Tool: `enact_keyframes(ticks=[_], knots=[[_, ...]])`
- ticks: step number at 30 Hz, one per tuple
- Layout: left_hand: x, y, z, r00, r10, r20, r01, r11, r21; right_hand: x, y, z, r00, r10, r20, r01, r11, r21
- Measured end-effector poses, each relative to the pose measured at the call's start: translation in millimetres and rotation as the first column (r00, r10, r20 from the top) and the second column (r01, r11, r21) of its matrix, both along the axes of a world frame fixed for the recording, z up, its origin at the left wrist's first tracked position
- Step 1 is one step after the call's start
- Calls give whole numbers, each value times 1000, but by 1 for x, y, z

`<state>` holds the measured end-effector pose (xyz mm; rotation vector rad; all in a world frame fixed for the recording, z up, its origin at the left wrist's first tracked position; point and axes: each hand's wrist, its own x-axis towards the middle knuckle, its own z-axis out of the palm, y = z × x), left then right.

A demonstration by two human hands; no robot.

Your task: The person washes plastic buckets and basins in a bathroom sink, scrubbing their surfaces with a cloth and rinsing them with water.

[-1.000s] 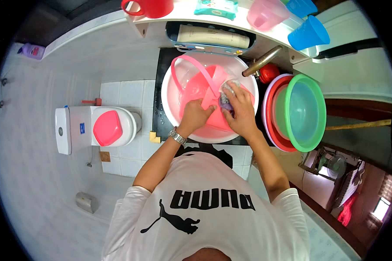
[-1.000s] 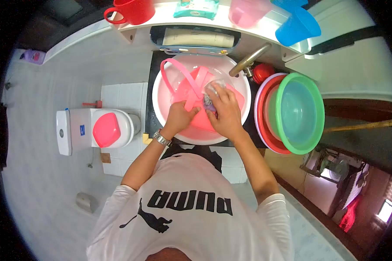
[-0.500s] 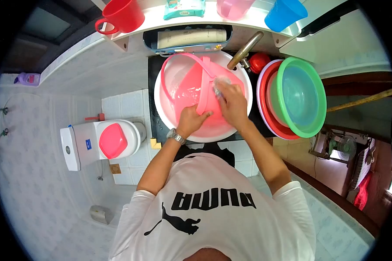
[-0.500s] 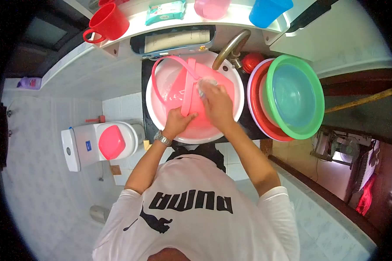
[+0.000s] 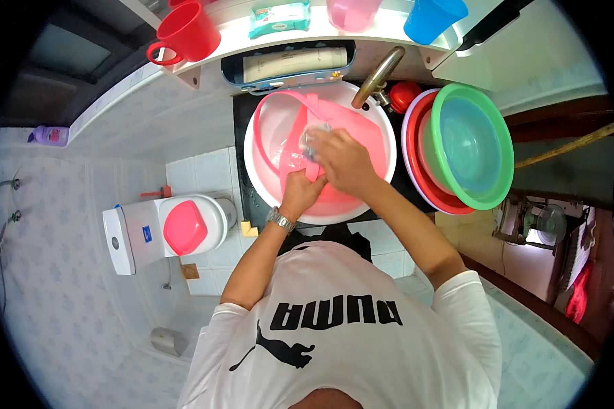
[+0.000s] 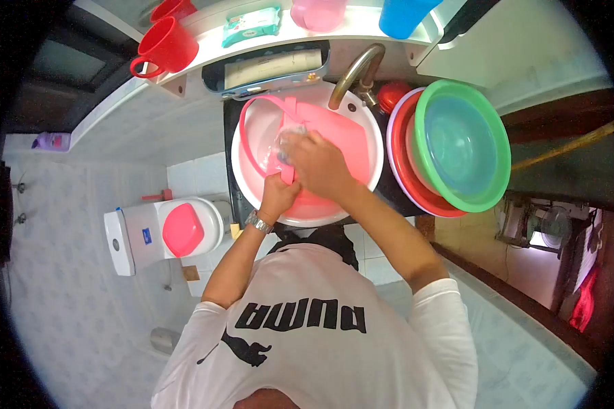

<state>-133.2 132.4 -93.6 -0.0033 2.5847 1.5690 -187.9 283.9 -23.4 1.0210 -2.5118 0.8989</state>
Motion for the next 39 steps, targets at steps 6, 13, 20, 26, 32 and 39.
enact_keyframes(ticks=[6,13,20,26,32,39], knots=[[-6,3,0,999,32,38,-30,999,-37,-34,-14,-5,995,-92,43,93,995,-20],[6,-2,-39,993,39,-112,-30,996,78,11,-2,4,999,23,30,-21,997,-69],[4,5,-6,998,54,15,-56,990,127,-12,-7,-16,997,-71,44,71,997,-1],[10,-2,-44,990,-2,-143,16,995,98,26,1,-2,991,22,132,-28,999,45],[2,3,-5,1000,-9,-3,9,1000,-25,-14,-17,-15,971,-171,168,198,967,-160],[11,4,-7,997,14,-73,-17,999,-30,30,32,-21,972,-215,95,222,972,-71]])
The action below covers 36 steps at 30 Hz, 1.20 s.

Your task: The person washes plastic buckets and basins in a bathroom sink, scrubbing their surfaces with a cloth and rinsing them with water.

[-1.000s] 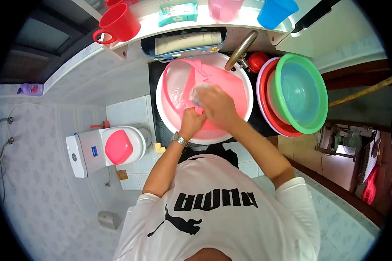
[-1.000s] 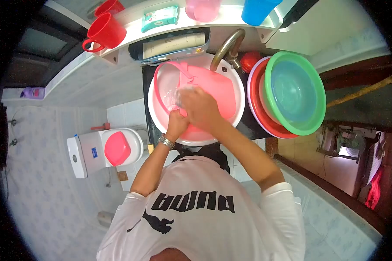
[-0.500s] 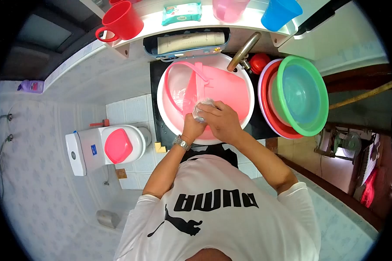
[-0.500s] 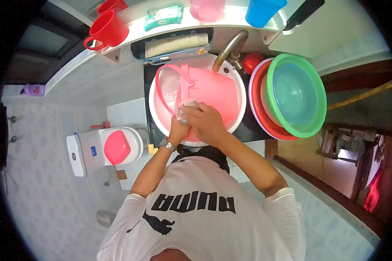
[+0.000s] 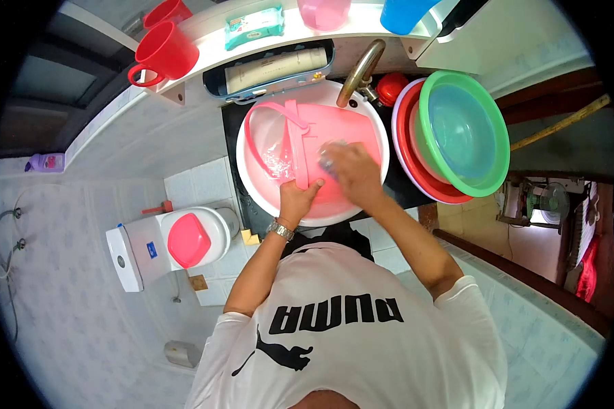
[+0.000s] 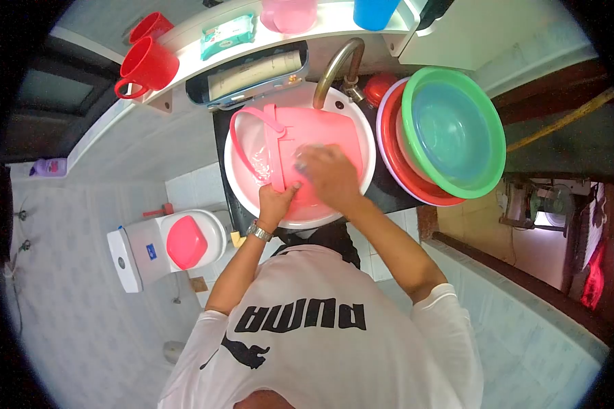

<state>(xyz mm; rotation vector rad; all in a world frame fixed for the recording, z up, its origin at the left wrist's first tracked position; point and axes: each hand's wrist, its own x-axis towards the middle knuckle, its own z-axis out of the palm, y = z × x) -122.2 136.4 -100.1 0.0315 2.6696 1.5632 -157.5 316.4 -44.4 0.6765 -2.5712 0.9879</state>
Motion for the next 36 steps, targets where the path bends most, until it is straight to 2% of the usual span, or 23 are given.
enact_keyframes(ticks=[3,4,6,7,9,10,13,14,17,18,20,23,26,29,32,36], knots=[[6,8,8,1000,4,-11,-4,1000,0,-42,41,-37,932,-323,162,321,946,36],[5,11,8,1000,-2,-3,2,1000,-25,-55,50,-38,913,-366,180,361,930,62],[4,14,4,1000,-19,11,19,999,-50,-68,52,-60,921,-348,179,339,938,78],[1,14,-2,999,-46,-13,45,995,-91,-64,43,-49,918,-353,178,344,935,80],[-3,15,-10,997,-76,-32,71,988,-134,-47,14,-27,982,-162,99,170,981,-87],[-2,14,-10,997,-67,-41,63,994,-88,-37,3,-18,980,-167,108,177,980,-90],[2,16,-15,998,-29,-54,29,1000,0,-28,-3,-10,989,-12,149,29,993,-114],[2,17,-18,998,3,-61,0,999,44,-38,4,-16,989,-13,147,30,993,-115],[-1,23,-5,990,9,-143,0,998,58,-69,22,-38,950,-241,200,255,966,-45],[-4,22,-7,989,8,-151,0,998,59,-72,20,-33,951,-242,193,255,966,-46],[0,17,-12,999,-33,-12,33,999,-8,-64,8,-28,984,-61,165,87,984,-156],[1,18,3,998,-53,-45,51,998,-41,-36,-16,0,966,11,258,50,973,-227],[1,19,-11,997,1,-77,2,999,35,-57,-2,-9,976,56,211,-9,976,-215],[-2,19,4,999,-30,-21,29,998,-58,-71,-3,-11,960,-18,278,78,975,-207],[-1,17,-10,998,-62,-9,62,998,-18,-55,-18,7,945,-50,323,97,986,-133],[0,19,-12,999,-11,-32,12,1000,19,-56,-12,2,930,-73,360,133,981,-144]])
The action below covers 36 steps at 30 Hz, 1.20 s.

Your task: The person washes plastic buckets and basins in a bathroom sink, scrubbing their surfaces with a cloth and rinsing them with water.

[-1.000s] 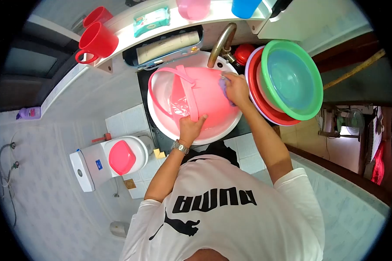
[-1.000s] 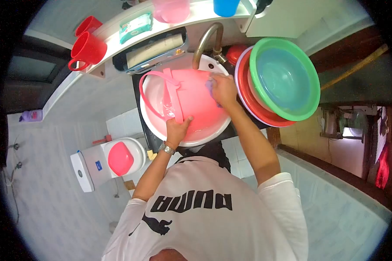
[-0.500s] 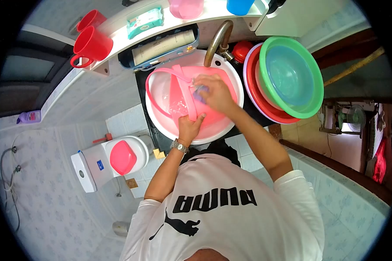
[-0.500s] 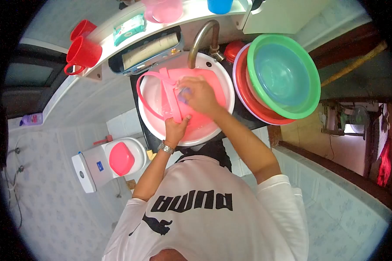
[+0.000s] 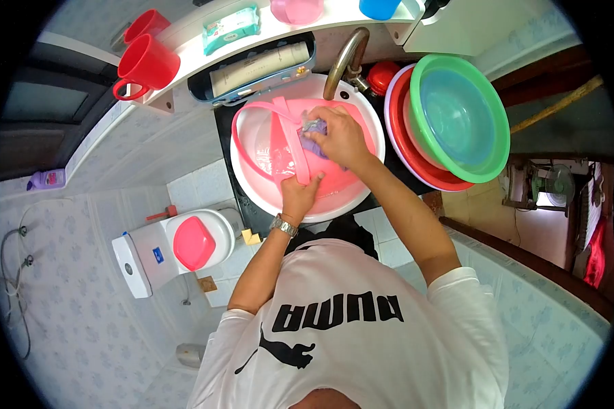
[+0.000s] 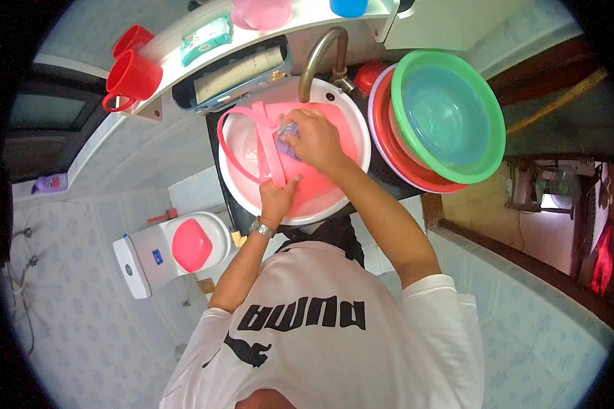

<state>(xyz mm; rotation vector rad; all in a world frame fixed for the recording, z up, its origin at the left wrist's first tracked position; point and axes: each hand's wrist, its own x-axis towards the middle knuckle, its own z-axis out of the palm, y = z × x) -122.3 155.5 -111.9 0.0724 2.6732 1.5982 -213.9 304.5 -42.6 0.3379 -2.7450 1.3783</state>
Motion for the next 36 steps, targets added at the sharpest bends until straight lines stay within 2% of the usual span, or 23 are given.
enact_keyframes(ticks=[2,3,5,9,11,12,13,15,17,20,21,23,24,26,28,29,31,34,36], knots=[[-5,3,18,992,87,-86,-84,996,43,-8,15,-17,985,-84,-153,91,995,38],[-7,3,25,992,89,-86,-86,995,44,-9,24,-25,985,-82,-153,89,995,39],[-9,0,33,998,53,-37,-56,996,-75,-10,44,-39,969,-168,-182,195,970,145],[-26,-1,35,994,41,-103,-46,998,-48,-4,70,-55,967,-247,-60,254,951,177],[-33,-5,46,986,-25,166,45,992,-117,-1,73,-62,962,-271,-14,271,956,113],[-36,-6,44,986,-25,166,45,992,-121,-2,70,-58,957,-288,26,287,957,48],[-40,-6,42,990,-33,140,48,993,-109,-2,67,-54,957,-288,27,286,957,44],[-42,-6,43,992,-42,117,53,994,-95,9,56,-42,974,-157,-161,160,987,6],[-43,-5,51,989,-65,132,67,998,-6,19,36,-15,970,-120,-212,130,991,32],[-37,-12,35,991,-124,53,128,987,-93,25,23,-6,957,-62,-285,92,991,94],[-33,-15,32,992,-113,51,117,988,-96,25,25,-10,956,-84,-283,114,989,90],[-26,-20,28,999,50,-10,-50,997,-66,22,31,-20,946,-92,-312,124,989,85],[-28,-27,25,998,61,-15,-62,996,-67,21,34,-24,945,-81,-317,113,990,83],[-35,-56,16,926,373,-56,-374,891,-258,21,37,-29,952,-76,-295,100,993,64],[-47,-93,-2,893,430,-131,-435,753,-493,23,38,-30,965,-63,-256,78,996,48],[-52,-109,-11,891,435,-129,-438,751,-494,24,39,-31,965,-61,-254,74,996,43],[-66,-131,-25,896,426,-127,-382,590,-711,25,40,-29,969,-56,-243,65,997,31],[-80,-137,-40,905,419,-69,-324,577,-750,27,45,-30,980,-43,-194,47,999,16],[-81,-128,-47,914,405,-10,-280,613,-738,28,47,-28,983,-38,-180,45,998,35]])
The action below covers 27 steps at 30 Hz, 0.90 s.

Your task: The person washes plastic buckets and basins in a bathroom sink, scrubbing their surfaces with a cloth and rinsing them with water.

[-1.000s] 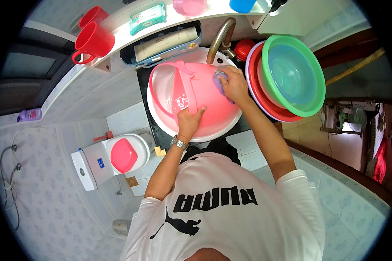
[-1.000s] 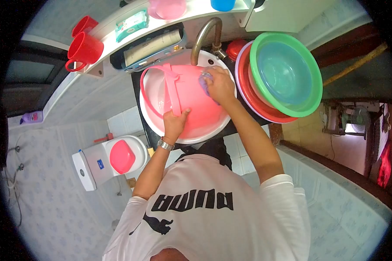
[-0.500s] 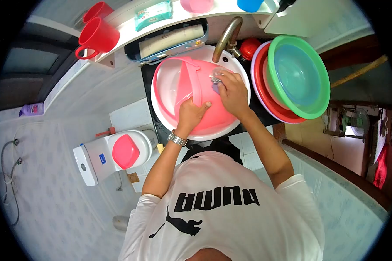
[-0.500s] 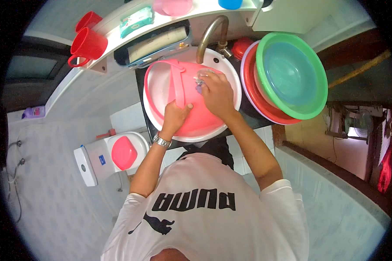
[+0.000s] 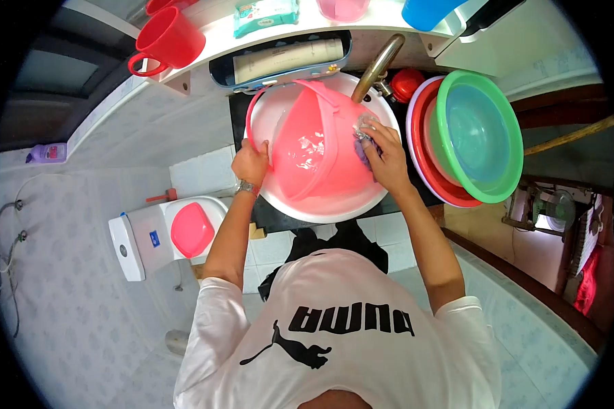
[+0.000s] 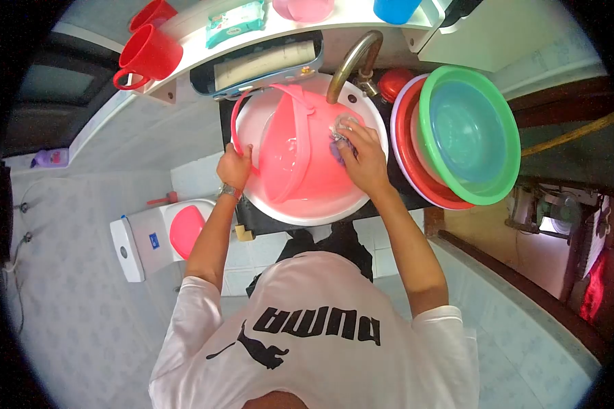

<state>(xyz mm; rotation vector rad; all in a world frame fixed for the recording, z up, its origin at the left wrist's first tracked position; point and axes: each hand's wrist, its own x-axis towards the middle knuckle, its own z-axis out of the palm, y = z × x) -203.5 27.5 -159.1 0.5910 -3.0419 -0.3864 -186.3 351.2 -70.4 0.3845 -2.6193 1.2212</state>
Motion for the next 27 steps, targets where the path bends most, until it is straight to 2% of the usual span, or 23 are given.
enact_keyframes(ticks=[2,4,5,7,9,11,14,16,17,19,20,21,23,24,26,27], knots=[[6,17,-6,1000,-15,19,14,999,37,5,-2,5,1000,14,18,-14,1000,16],[19,33,-12,999,-38,22,36,994,102,13,-21,31,979,-75,192,38,981,188],[27,49,-12,998,-5,61,-3,991,135,16,-31,38,979,-74,192,37,981,190],[44,76,-12,994,29,101,-46,985,167,23,-50,48,978,-136,156,68,924,376],[56,100,-14,978,140,156,-173,960,221,28,-56,52,973,-162,163,86,913,398],[66,114,-22,980,145,136,-176,952,251,30,-54,51,969,-176,171,90,904,419],[69,124,-5,992,92,91,-115,945,306,29,-34,38,976,-116,186,42,931,363],[69,124,22,996,-16,-84,50,907,418,26,-23,30,973,-31,227,-33,962,270],[72,117,28,949,-54,-311,189,886,424,26,-19,28,973,-30,229,-34,962,270],[75,87,60,712,-246,-658,447,881,154,24,-12,25,954,29,298,-101,969,227],[76,63,60,650,-257,-715,409,912,44,25,-10,21,953,29,301,-100,970,222],[74,38,59,686,-219,-694,339,940,39,27,-9,16,960,37,279,-101,970,221],[53,18,83,788,-32,-615,136,983,123,30,-6,10,965,44,260,-103,970,219],[45,14,79,791,-30,-611,132,984,122,32,-5,8,965,63,256,-112,977,180],[22,7,67,903,-117,-414,101,993,-61,28,-6,6,966,90,243,-126,982,139],[11,4,65,904,-116,-411,99,993,-62,30,-7,6,971,81,227,-116,983,145]])
